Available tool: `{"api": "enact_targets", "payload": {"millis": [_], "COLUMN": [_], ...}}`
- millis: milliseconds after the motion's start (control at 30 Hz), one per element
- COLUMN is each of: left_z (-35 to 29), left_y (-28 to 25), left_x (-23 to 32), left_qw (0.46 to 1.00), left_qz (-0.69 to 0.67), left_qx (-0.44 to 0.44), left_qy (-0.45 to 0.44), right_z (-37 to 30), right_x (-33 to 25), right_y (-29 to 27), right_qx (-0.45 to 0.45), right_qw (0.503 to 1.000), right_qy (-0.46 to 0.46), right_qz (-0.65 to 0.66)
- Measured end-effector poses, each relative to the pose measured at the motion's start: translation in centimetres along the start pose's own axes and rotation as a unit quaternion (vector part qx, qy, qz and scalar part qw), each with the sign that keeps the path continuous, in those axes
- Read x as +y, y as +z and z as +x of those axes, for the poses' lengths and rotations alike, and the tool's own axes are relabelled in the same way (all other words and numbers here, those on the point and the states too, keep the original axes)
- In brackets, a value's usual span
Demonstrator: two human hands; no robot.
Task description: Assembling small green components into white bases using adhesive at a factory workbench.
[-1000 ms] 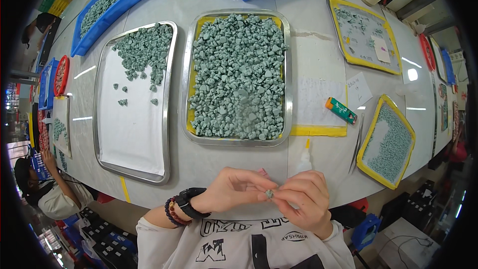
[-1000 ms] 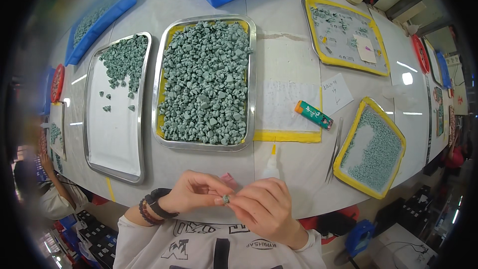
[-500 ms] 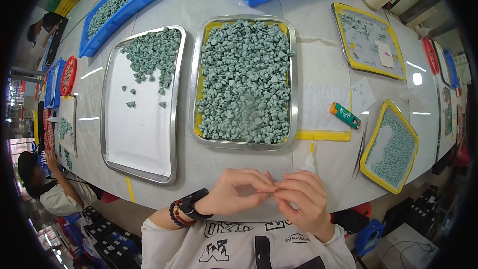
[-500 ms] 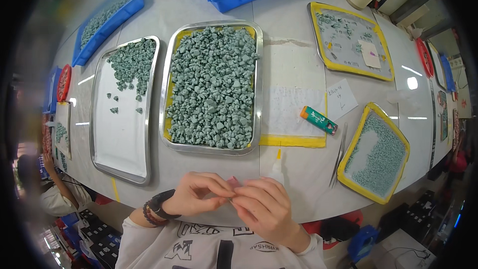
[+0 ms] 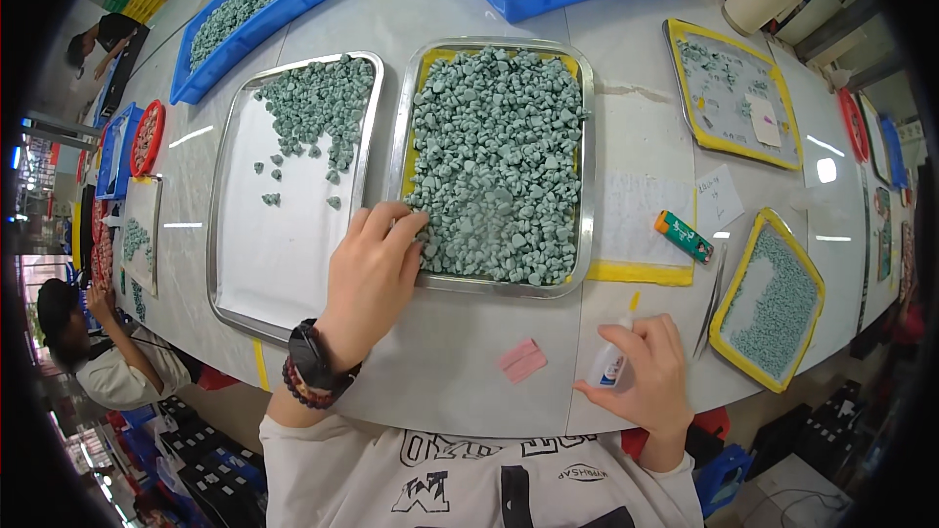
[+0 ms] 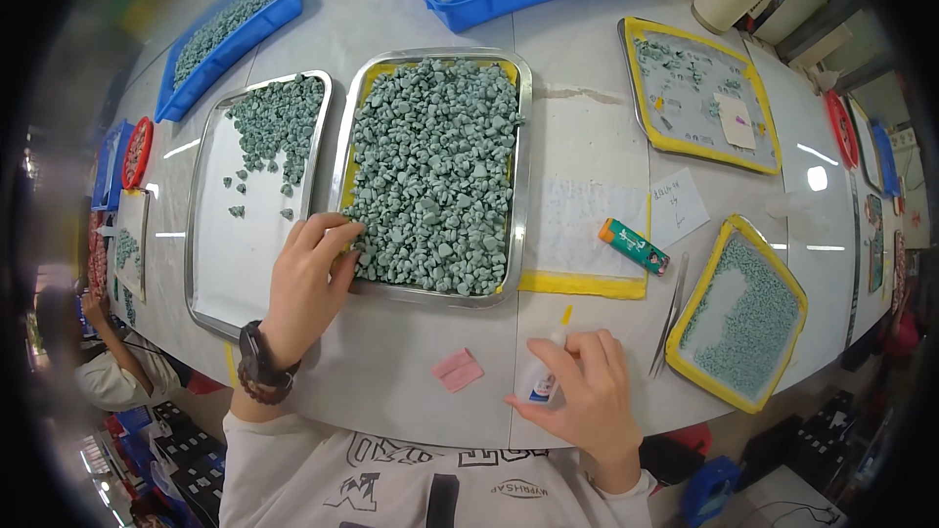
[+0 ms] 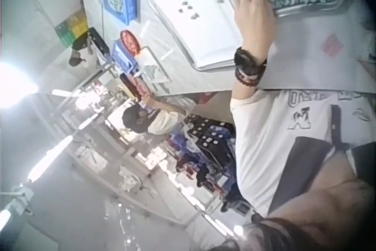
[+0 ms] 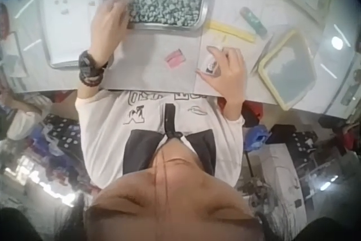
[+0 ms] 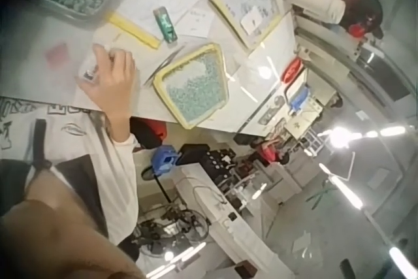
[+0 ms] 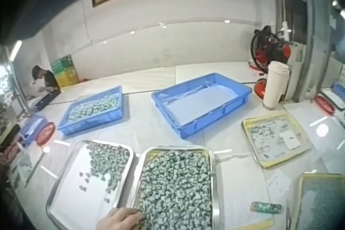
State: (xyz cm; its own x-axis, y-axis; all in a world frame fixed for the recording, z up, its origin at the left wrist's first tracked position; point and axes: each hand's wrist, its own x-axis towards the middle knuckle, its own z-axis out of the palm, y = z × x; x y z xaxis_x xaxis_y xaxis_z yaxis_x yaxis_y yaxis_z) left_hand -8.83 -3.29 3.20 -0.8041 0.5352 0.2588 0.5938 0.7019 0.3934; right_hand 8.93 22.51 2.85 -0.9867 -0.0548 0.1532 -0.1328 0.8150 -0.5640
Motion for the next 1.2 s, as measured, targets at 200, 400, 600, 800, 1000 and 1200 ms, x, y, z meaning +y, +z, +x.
{"api": "enact_targets", "payload": {"millis": [200, 400, 600, 800, 1000, 1200], "left_z": [0.2, 0.3, -0.6, -4.3, -4.8, -5.0], "left_y": [0.9, 0.8, -1.0, 3.2, 4.5, 4.7], "left_x": [-0.1, -0.2, 4.5, 6.8, 6.1, 5.9], "left_qw": [0.996, 0.999, 0.910, 0.594, 0.558, 0.528], "left_qz": [-0.017, -0.011, -0.403, -0.710, -0.709, -0.727], "left_qx": [-0.078, -0.047, -0.059, -0.302, -0.325, -0.310], "left_qy": [-0.024, 0.001, -0.076, -0.227, -0.283, -0.311], "right_z": [-1.5, -1.7, -1.5, -0.2, -0.1, 0.3], "right_x": [0.8, 1.0, -0.8, -1.7, -2.0, -2.6], "right_y": [1.3, 2.6, 1.7, 2.0, 3.7, 4.1], "right_qx": [0.125, 0.227, 0.272, 0.137, 0.120, 0.103], "right_qw": [0.990, 0.966, 0.941, 0.916, 0.913, 0.929], "right_qy": [-0.020, -0.033, -0.020, -0.176, -0.121, -0.114], "right_qz": [0.054, 0.117, 0.198, 0.333, 0.369, 0.335]}}
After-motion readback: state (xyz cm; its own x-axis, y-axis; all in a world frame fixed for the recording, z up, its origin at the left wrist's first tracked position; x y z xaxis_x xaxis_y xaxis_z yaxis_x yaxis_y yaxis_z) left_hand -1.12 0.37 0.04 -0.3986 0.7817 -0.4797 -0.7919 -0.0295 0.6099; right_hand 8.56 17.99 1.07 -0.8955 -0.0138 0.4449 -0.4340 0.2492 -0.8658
